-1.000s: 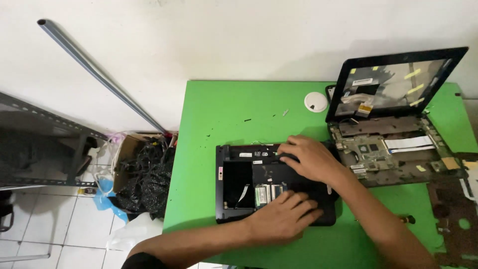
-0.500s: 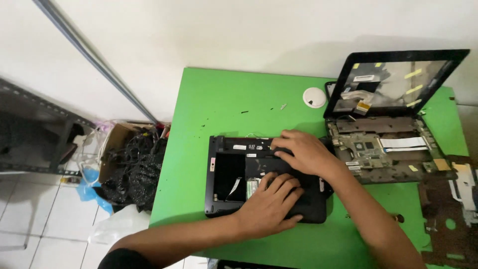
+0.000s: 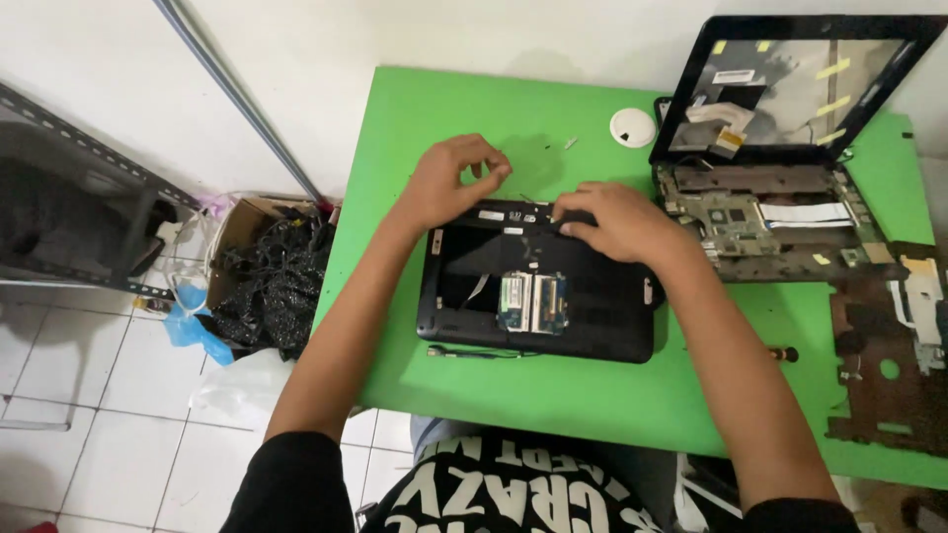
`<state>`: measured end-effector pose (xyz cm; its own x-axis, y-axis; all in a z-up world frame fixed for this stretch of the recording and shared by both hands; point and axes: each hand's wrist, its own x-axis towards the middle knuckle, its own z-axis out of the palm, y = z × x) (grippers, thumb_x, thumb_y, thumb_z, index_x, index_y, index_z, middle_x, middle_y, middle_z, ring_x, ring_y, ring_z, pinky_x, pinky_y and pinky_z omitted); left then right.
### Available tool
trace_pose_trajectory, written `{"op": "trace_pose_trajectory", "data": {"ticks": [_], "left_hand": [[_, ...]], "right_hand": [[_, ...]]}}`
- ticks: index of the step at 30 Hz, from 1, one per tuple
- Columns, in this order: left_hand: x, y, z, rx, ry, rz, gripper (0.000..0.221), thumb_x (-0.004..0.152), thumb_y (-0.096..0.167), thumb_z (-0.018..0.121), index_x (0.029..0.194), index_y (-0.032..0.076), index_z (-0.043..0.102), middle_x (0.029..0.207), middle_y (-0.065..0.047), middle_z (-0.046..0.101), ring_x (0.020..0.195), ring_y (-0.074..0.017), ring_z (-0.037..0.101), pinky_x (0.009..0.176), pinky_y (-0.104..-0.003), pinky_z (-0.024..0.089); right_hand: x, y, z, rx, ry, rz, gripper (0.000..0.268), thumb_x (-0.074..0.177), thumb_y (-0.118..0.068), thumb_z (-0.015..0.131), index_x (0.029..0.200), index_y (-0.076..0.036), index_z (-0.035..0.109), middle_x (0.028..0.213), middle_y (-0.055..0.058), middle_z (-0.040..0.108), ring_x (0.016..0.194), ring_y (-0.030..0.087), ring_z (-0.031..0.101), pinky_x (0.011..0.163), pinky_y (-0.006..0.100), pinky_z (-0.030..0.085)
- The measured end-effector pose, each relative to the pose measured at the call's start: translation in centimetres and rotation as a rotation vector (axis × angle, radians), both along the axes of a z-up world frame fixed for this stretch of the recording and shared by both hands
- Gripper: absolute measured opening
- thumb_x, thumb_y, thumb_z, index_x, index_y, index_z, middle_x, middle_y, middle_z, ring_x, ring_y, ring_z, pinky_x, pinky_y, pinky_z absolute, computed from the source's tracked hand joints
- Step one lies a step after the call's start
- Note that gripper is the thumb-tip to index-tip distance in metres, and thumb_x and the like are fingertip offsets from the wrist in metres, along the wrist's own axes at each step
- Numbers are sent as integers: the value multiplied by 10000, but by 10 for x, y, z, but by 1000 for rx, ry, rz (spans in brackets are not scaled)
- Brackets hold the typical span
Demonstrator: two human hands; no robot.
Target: Disassembling a laptop to remove the keyboard and access internal components
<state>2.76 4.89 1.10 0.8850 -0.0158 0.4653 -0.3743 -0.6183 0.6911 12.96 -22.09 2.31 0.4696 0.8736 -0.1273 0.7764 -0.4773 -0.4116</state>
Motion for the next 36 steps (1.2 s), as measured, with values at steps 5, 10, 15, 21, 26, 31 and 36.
{"op": "trace_pose_trajectory", "data": {"ticks": [5, 10, 15, 21, 26, 31, 36], "left_hand": [[-1, -6, -18, -172, 187, -95, 149, 918, 326, 753, 933, 184, 792, 850, -25, 747, 759, -178, 673, 736, -341, 519], [-1, -12, -12, -3, 174, -123, 243, 774, 386, 870, 925, 210, 799, 876, -9, 731, 766, -223, 668, 725, -398, 539], [-2, -3, -28, -113, 38, -125, 45, 870, 221, 833, 867, 184, 807, 813, 19, 711, 715, -160, 660, 733, -310, 548], [-1, -9, -24, 156, 4, -16, 223, 830, 329, 838, 960, 155, 786, 913, -18, 708, 856, -241, 683, 783, -393, 581], [-3, -11, -30, 208, 55, 11, 280, 861, 430, 787, 984, 179, 771, 940, 17, 695, 908, -227, 664, 825, -401, 576], [1, -10, -31, 223, 83, 3, 378, 796, 505, 805, 996, 188, 761, 955, 26, 693, 931, -232, 659, 845, -416, 578], [2, -9, -37, 255, 70, 14, 390, 790, 513, 801, 1005, 191, 750, 961, 31, 679, 933, -219, 653, 831, -402, 579]], "right_hand": [[-5, -7, -3, 58, -77, -80, 190, 1009, -245, 613, 1152, -183, 722, 971, 86, 657, 1036, 368, 654, 851, 452, 522], [-18, -15, -11, 197, -260, -116, 143, 1042, -269, 633, 1133, -191, 711, 949, 22, 594, 1018, 290, 653, 840, 367, 527], [-47, -13, -2, 447, -172, 79, 61, 959, -122, 693, 971, -82, 738, 926, 52, 623, 923, 251, 601, 891, 400, 493], [-52, 0, -15, 467, -407, 45, 61, 960, -155, 707, 998, -121, 739, 942, 27, 572, 922, 247, 593, 872, 393, 474], [-69, 0, -13, 504, -210, 57, 59, 911, -95, 741, 956, -71, 769, 950, 64, 635, 947, 281, 650, 837, 385, 534], [-61, 18, -16, 530, -216, 6, 100, 953, -50, 696, 1014, -40, 775, 937, 69, 635, 927, 285, 665, 802, 386, 561], [-72, 20, -16, 562, -240, -9, 148, 967, -35, 676, 1102, -20, 733, 943, 97, 641, 944, 315, 686, 786, 421, 594]]}}
